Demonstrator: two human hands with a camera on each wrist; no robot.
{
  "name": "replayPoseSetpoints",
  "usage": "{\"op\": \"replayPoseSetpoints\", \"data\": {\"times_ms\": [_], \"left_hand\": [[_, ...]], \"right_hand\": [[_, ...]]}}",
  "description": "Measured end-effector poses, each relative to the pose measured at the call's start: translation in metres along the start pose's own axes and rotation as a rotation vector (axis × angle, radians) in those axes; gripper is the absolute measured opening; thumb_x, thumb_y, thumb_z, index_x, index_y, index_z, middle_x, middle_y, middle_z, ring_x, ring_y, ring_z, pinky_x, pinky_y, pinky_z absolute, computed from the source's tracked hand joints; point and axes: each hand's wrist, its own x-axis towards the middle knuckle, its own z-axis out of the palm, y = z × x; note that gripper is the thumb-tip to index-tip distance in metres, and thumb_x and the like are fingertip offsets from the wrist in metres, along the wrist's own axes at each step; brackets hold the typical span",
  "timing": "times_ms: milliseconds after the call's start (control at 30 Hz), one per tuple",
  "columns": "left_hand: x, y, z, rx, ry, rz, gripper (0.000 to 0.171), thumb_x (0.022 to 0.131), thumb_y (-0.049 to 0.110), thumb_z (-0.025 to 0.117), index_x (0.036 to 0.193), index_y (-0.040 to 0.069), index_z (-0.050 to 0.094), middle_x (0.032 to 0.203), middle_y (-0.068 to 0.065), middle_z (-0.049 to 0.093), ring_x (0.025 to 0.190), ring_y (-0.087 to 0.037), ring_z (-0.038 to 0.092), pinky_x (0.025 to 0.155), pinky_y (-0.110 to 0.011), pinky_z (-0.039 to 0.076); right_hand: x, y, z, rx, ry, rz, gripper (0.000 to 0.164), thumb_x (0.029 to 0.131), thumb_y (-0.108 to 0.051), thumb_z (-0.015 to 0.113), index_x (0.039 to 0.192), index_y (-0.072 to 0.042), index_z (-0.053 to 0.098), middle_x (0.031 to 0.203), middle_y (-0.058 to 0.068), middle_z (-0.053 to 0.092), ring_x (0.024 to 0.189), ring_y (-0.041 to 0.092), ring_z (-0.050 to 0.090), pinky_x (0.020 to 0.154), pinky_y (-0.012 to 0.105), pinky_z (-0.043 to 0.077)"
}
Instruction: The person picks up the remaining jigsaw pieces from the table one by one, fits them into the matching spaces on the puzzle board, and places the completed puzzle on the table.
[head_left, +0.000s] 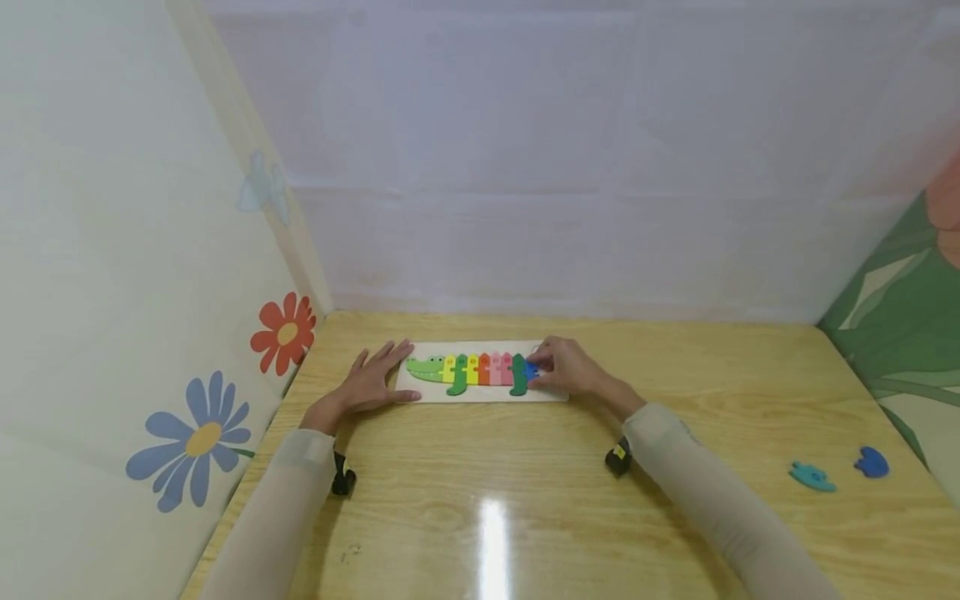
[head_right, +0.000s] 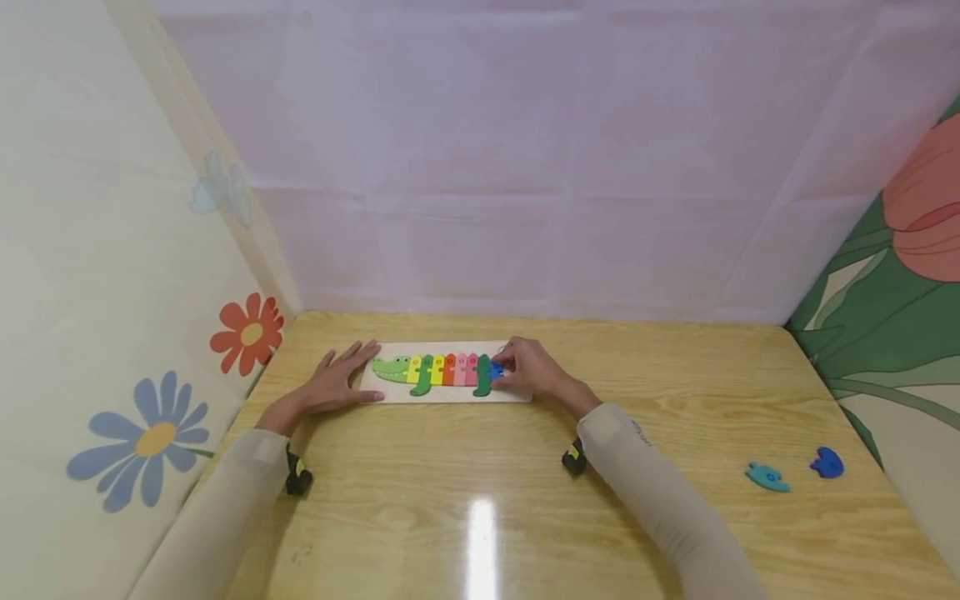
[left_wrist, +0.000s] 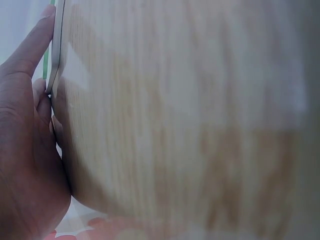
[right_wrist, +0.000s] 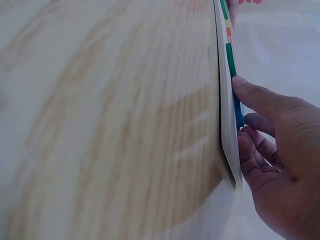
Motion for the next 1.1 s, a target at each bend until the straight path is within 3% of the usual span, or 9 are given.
{"op": "replayPoseSetpoints", "data": {"times_ms": [600,1100], "left_hand": [[-0.001,0.002,-0.001,0.001,-0.002,0.001,0.104,0.092,0.055,0.076,0.168,0.006,0.025,0.175,-0.017,0.021,0.162,-0.044,0.012,0.125,-0.069,-0.001],[0.000,0.002,0.000,0.003,-0.004,0.000,0.103,0.093,0.054,0.076,0.169,0.007,0.024,0.176,-0.016,0.020,0.162,-0.043,0.011,0.126,-0.069,-0.002]], "right_hand": [[-0.007,-0.004,-0.007,0.003,-0.004,0.009,0.055,0.083,-0.023,0.093,0.130,0.000,0.073,0.116,0.009,0.072,0.100,0.021,0.066,0.088,0.036,0.058],[-0.022,-0.004,-0.019,0.007,0.026,0.005,0.055,0.086,-0.021,0.091,0.132,0.002,0.071,0.123,0.015,0.071,0.108,0.030,0.068,0.094,0.046,0.059]]}}
